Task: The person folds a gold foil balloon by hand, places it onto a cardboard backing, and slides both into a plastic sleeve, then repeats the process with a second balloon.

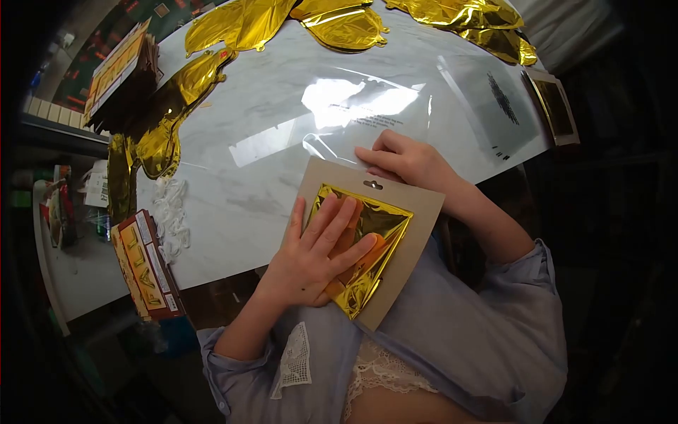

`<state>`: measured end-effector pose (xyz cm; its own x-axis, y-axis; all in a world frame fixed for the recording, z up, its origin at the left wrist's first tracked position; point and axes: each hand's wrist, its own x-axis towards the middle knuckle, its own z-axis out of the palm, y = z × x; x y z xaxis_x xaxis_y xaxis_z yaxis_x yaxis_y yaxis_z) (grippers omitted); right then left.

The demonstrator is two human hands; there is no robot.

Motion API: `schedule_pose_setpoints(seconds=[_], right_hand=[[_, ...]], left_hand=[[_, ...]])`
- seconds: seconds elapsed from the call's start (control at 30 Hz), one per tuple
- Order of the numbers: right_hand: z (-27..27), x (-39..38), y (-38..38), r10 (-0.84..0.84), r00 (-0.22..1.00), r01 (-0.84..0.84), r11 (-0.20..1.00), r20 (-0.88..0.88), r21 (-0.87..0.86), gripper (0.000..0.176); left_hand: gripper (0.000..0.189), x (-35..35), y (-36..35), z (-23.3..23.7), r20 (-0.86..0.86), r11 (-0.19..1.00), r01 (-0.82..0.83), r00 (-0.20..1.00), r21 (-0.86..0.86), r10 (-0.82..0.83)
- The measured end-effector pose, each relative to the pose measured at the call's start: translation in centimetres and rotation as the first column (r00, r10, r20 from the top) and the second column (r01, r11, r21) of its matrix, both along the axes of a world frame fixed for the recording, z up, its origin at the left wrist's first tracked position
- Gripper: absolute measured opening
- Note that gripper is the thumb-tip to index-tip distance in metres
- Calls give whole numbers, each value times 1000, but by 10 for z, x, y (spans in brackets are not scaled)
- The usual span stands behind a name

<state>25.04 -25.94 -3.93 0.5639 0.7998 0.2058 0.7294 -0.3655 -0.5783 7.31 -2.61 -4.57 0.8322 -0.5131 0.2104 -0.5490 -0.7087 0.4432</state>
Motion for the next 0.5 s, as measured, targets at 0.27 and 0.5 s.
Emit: schedule_pose_setpoints(seconds=[0.27, 0.5], right_hand=[[0, 6, 0, 27, 991, -36, 997, 132, 65, 21], [0, 5, 0, 69, 983, -84, 993, 169, 87, 19]], left_hand=[[66, -10, 13, 12, -96, 987, 30, 995, 160, -15], [68, -3, 18, 20, -142, 978, 23, 990, 205, 6]])
